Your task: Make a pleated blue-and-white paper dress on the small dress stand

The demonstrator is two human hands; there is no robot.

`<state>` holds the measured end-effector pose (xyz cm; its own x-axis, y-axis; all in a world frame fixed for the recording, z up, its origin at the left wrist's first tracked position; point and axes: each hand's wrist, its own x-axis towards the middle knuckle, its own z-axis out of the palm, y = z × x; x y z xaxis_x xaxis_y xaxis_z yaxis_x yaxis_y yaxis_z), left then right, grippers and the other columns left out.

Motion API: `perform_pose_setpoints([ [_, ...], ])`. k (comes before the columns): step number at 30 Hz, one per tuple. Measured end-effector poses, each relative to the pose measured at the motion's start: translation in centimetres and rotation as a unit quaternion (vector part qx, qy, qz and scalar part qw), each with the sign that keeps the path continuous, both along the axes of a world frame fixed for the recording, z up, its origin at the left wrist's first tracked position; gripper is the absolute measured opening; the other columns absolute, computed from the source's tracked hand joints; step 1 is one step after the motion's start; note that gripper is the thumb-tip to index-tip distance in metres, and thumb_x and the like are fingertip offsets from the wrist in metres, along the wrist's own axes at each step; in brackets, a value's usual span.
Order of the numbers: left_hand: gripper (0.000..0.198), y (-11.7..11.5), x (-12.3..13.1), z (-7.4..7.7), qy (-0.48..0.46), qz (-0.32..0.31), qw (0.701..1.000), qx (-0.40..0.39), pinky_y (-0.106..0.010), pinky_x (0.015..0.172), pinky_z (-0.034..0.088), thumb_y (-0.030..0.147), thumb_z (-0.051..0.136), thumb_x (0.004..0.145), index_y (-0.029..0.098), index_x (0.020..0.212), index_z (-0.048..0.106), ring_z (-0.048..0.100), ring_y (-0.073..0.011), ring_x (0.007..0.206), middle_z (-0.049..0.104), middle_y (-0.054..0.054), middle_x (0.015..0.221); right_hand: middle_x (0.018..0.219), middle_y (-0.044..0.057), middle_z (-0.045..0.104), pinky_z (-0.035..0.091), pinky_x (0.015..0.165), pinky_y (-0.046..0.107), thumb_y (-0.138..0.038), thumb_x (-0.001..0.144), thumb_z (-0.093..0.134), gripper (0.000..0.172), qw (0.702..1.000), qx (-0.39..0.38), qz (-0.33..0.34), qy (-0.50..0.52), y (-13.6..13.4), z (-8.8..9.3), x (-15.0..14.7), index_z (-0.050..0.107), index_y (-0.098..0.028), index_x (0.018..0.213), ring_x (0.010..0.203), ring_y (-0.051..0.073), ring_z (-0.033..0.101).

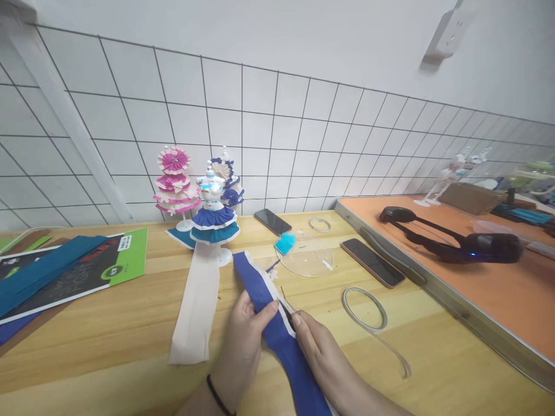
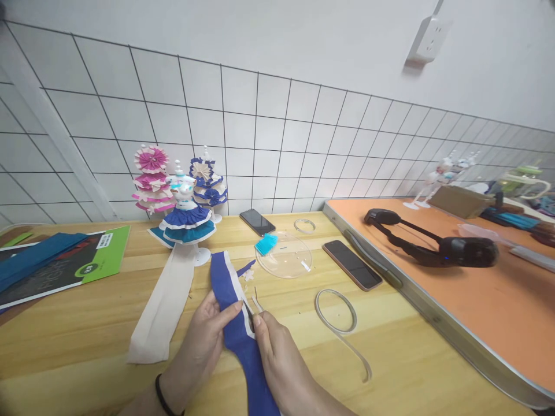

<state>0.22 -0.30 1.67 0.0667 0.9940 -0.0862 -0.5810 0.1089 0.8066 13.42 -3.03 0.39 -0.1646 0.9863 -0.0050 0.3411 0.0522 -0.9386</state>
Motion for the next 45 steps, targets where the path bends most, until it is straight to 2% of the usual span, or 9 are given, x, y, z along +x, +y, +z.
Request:
perform_pose_setpoints([
  [10,0.034,-0.2,0.4,-0.7,0.042,-0.011,0.999,-0.003,-0.031,0.074,0.052,0.019,0.072,0.069,0.015,0.099,0.056,0.065,-0.0191,0.08,0.071,-0.008,0.091,0.077,0.001,0.055,0.04,0.067,0.025,-0.047,0.095,0.028,0.04,1.0,-0.004,0.001,0.028,-0.2,0.1,0.1,0.053,-0.019,0.082,0.072,0.016,0.05],
  [17,0.037,-0.4,0.5,-0.3,0.042,-0.006,0.999,-0.018,-0.03,0.073,0.052,0.02,0.075,0.065,0.016,0.098,0.058,0.066,-0.0217,0.084,0.072,-0.009,0.093,0.074,0.001,0.054,0.04,0.068,0.025,-0.048,0.095,0.028,0.041,1.0,-0.005,-0.011,0.013,-0.2,0.3,0.0,0.052,-0.019,0.078,0.072,0.016,0.05],
  [30,0.034,-0.4,0.5,-0.4,0.044,-0.002,0.999,-0.017,-0.026,0.068,0.052,0.018,0.074,0.066,0.016,0.096,0.057,0.065,-0.0163,0.075,0.072,-0.005,0.085,0.073,0.001,0.053,0.04,0.067,0.025,-0.049,0.094,0.029,0.041,1.0,-0.011,-0.014,0.024,-0.1,0.2,-0.1,0.052,-0.019,0.079,0.07,0.016,0.05],
  [38,0.041,-0.5,0.7,0.3,0.037,0.016,0.999,-0.025,-0.027,0.07,0.053,0.019,0.078,0.06,0.016,0.096,0.059,0.067,-0.0202,0.082,0.073,-0.006,0.087,0.074,0.002,0.055,0.041,0.068,0.026,-0.05,0.094,0.029,0.041,1.0,-0.01,-0.013,0.014,0.0,0.4,-0.1,0.052,-0.019,0.08,0.072,0.017,0.052],
  [45,0.042,-0.3,0.6,0.2,0.041,0.014,0.999,-0.032,-0.027,0.068,0.053,0.021,0.079,0.058,0.016,0.095,0.059,0.067,-0.0186,0.075,0.073,-0.006,0.083,0.072,0.001,0.055,0.041,0.064,0.025,-0.052,0.093,0.028,0.043,1.0,-0.013,-0.02,0.012,0.0,0.5,-0.2,0.051,-0.019,0.077,0.069,0.017,0.052],
])
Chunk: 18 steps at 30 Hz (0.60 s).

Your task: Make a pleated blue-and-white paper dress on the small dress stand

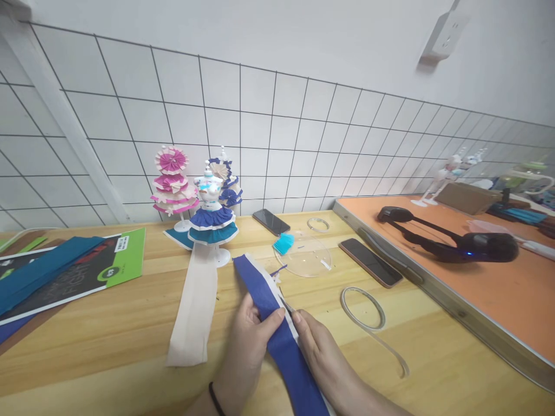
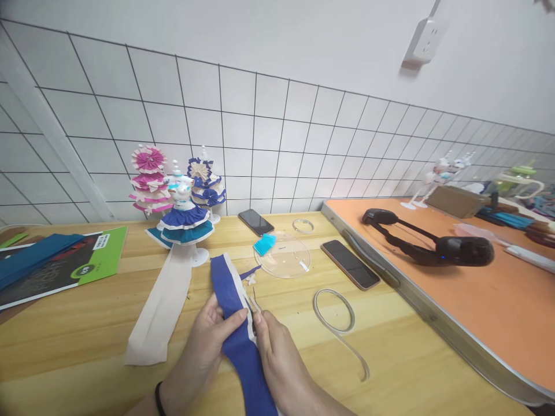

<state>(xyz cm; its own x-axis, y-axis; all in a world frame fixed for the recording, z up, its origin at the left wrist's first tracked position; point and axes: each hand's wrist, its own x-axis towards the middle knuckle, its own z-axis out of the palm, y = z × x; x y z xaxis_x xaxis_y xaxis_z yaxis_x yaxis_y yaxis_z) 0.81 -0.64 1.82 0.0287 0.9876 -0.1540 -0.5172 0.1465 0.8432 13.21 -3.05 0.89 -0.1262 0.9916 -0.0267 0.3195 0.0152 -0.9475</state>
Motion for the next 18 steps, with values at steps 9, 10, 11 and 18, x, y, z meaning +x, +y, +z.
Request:
perform_pose_setpoints([
  [9,0.027,0.0,-0.41,-0.79,-0.028,-0.027,0.999,-0.02,-0.027,0.066,0.051,0.021,0.073,0.068,0.014,0.09,0.059,0.063,-0.0164,0.072,0.07,-0.005,0.081,0.07,0.0,0.052,0.04,0.064,0.025,-0.051,0.094,0.027,0.041,1.0,0.003,0.014,-0.016,0.12,-0.23,0.08,0.049,-0.02,0.077,0.067,0.016,0.049],
  [10,0.027,0.01,-0.49,-0.72,-0.035,-0.027,0.999,-0.02,-0.027,0.067,0.05,0.021,0.071,0.069,0.014,0.092,0.059,0.063,-0.0165,0.073,0.07,-0.005,0.082,0.069,0.0,0.051,0.04,0.064,0.025,-0.05,0.094,0.028,0.041,1.0,0.003,0.016,-0.017,0.08,-0.18,0.08,0.048,-0.02,0.076,0.066,0.016,0.048],
  [11,0.027,0.03,-0.56,-0.62,-0.042,-0.026,0.999,-0.017,-0.028,0.067,0.05,0.02,0.071,0.07,0.014,0.094,0.059,0.064,-0.0169,0.074,0.07,-0.005,0.084,0.069,-0.001,0.051,0.04,0.064,0.025,-0.05,0.094,0.028,0.041,1.0,0.004,0.018,-0.018,0.04,-0.13,0.08,0.048,-0.02,0.076,0.066,0.016,0.048],
  [18,0.033,0.15,-0.48,0.05,-0.036,-0.019,0.999,-0.019,-0.028,0.069,0.051,0.021,0.075,0.064,0.015,0.093,0.061,0.066,-0.0206,0.078,0.072,-0.006,0.085,0.076,0.001,0.056,0.04,0.067,0.025,-0.049,0.095,0.028,0.041,1.0,0.006,0.027,-0.004,-0.21,0.06,0.15,0.052,-0.019,0.08,0.072,0.017,0.051],
])
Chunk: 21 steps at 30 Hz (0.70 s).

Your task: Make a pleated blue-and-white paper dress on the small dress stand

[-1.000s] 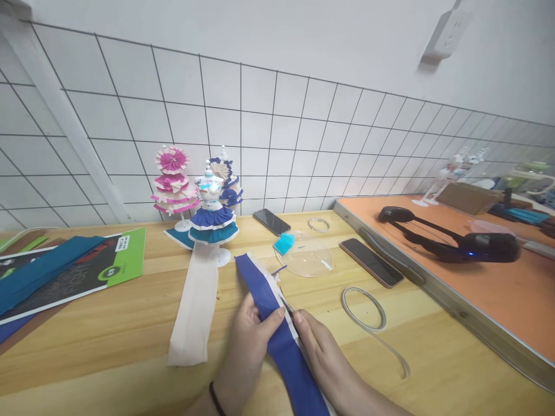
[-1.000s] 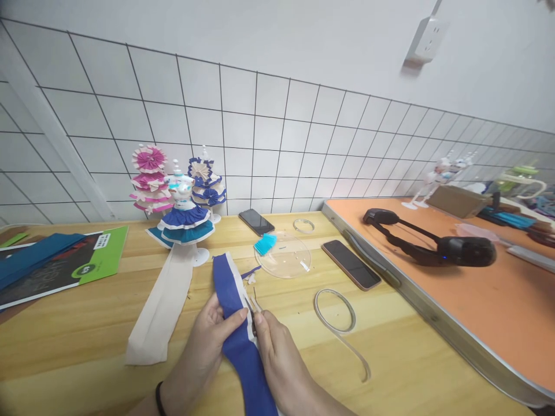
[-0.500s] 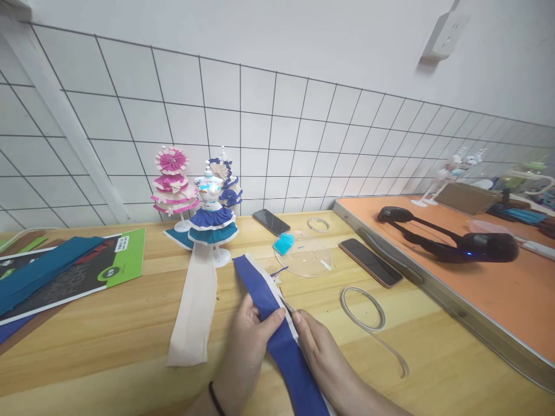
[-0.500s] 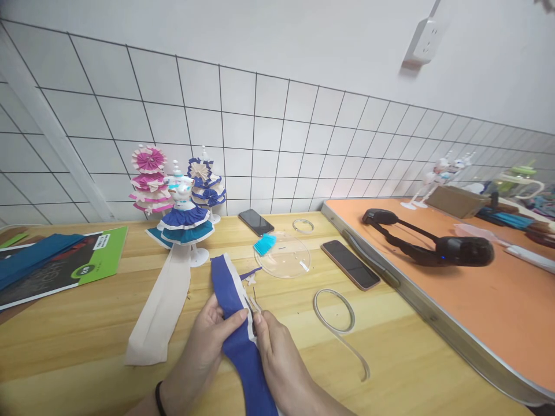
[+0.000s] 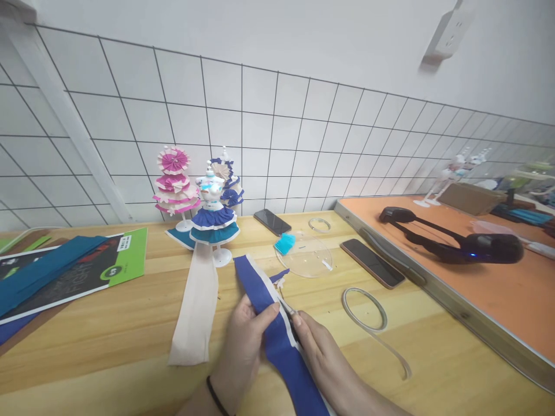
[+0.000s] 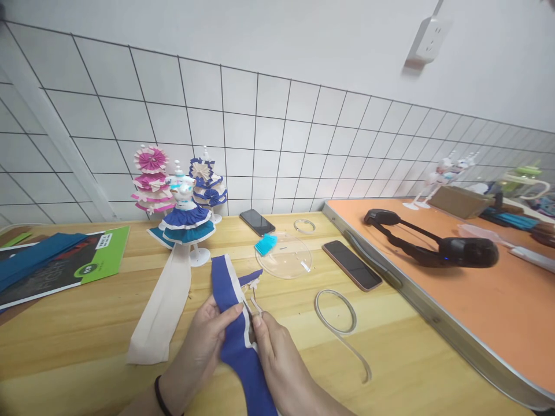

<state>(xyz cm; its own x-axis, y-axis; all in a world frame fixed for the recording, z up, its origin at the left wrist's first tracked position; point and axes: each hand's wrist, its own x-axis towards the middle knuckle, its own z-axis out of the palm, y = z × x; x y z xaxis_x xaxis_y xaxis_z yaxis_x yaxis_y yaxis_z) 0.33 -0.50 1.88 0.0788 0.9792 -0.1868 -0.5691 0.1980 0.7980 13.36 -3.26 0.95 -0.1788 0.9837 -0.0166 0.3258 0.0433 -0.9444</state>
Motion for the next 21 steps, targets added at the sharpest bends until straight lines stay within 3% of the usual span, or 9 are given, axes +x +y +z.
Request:
perform_pose_setpoints([
  [11,0.03,-0.1,0.1,-1.6,0.041,0.0,0.999,0.022,-0.028,0.069,0.051,0.02,0.074,0.067,0.015,0.093,0.061,0.064,-0.0183,0.077,0.071,-0.006,0.084,0.082,0.003,0.059,0.042,0.069,0.025,-0.047,0.095,0.03,0.04,1.0,-0.006,-0.012,0.022,-0.1,0.1,0.0,0.053,-0.019,0.08,0.076,0.017,0.053],
  [21,0.029,-0.2,0.1,-0.8,0.045,-0.012,0.998,0.032,-0.028,0.071,0.05,0.018,0.07,0.071,0.015,0.098,0.06,0.062,-0.0176,0.079,0.07,-0.007,0.089,0.079,0.002,0.058,0.042,0.07,0.026,-0.048,0.095,0.029,0.04,0.999,-0.009,-0.007,0.031,-0.1,0.0,-0.1,0.055,-0.019,0.084,0.076,0.018,0.053],
])
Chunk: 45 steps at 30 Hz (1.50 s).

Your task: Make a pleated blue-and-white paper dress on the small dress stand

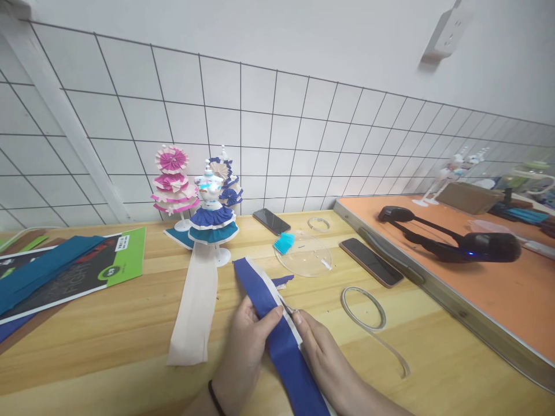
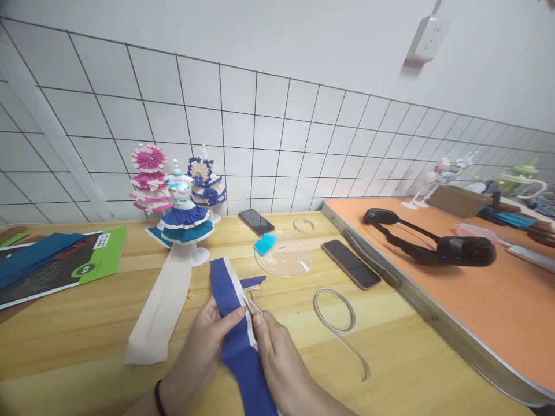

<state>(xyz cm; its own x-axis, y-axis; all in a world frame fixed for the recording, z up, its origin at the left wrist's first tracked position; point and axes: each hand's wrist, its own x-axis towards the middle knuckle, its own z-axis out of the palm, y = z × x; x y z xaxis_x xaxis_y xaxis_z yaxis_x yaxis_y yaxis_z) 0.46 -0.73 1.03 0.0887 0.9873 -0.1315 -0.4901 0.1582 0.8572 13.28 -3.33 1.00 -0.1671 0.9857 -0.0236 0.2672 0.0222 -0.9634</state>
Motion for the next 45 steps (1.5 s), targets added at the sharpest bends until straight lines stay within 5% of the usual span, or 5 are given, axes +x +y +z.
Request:
perform_pose_setpoints([
  [28,0.035,0.22,-0.03,-0.26,-0.022,0.002,1.0,0.001,-0.03,0.074,0.049,0.018,0.069,0.071,0.016,0.105,0.059,0.062,-0.019,0.084,0.069,-0.009,0.099,0.068,-0.001,0.046,0.038,0.063,0.026,-0.051,0.094,0.026,0.041,0.999,-0.004,-0.003,-0.039,0.42,-0.28,0.04,0.046,-0.02,0.075,0.065,0.015,0.044],
  [45,0.029,0.13,0.26,-0.41,-0.008,0.022,1.0,0.018,-0.025,0.072,0.05,0.018,0.071,0.068,0.017,0.095,0.061,0.062,-0.016,0.081,0.07,-0.004,0.09,0.074,0.001,0.056,0.039,0.064,0.024,-0.048,0.095,0.028,0.042,1.0,0.005,-0.007,-0.025,0.14,-0.62,0.11,0.055,-0.018,0.082,0.07,0.016,0.051],
])
